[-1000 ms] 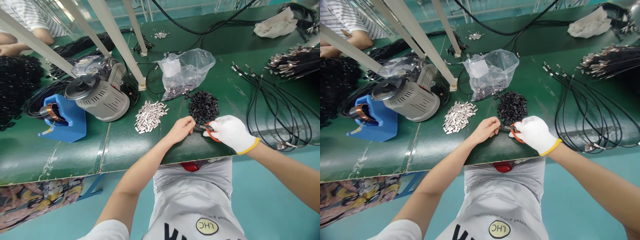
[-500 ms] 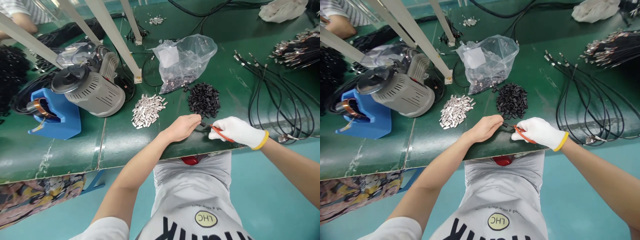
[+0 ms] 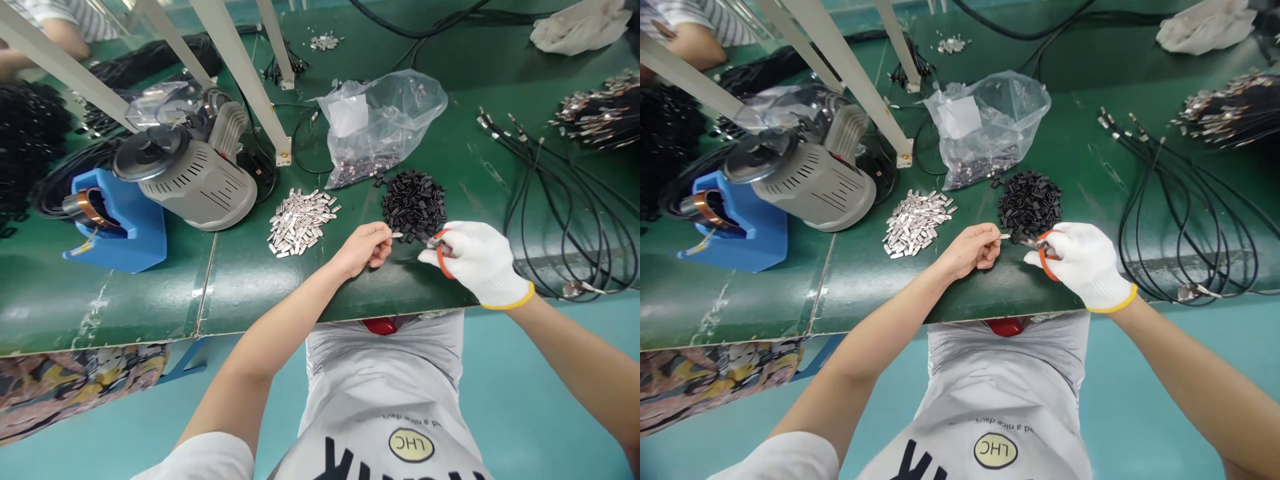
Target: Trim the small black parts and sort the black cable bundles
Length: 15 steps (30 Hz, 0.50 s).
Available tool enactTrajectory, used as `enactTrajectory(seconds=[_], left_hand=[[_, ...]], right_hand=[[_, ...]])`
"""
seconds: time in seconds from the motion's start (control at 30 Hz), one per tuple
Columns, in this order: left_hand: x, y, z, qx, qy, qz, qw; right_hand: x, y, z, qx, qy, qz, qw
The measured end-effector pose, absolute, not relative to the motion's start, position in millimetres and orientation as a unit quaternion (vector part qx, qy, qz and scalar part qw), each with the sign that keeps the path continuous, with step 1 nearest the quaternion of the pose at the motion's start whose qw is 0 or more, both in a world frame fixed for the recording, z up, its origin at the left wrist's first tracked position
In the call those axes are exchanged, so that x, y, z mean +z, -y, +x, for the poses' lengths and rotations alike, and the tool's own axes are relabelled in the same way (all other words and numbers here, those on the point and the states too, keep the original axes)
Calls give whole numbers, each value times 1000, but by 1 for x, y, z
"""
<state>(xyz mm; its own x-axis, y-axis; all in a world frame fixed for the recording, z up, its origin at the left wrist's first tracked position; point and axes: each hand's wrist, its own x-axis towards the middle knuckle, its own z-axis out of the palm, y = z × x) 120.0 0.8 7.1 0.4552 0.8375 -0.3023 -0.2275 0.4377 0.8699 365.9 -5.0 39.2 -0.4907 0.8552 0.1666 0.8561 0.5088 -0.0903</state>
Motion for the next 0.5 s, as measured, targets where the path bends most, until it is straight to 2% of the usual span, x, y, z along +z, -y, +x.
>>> enactTrajectory(seconds=[0.1, 0.2, 0.33, 0.5], left_hand=[[10, -2, 120, 373, -401, 405, 733], [14, -1, 121, 382, -416, 417, 712], [20, -2, 118, 436, -429, 412, 676], [26, -13, 98, 670, -389, 199, 601]], right_hand=[[58, -8, 370, -119, 838, -532, 26], [65, -12, 375, -153, 824, -544, -26], [59, -5, 378, -97, 811, -577, 9], [48, -8, 381, 71, 738, -666, 87]])
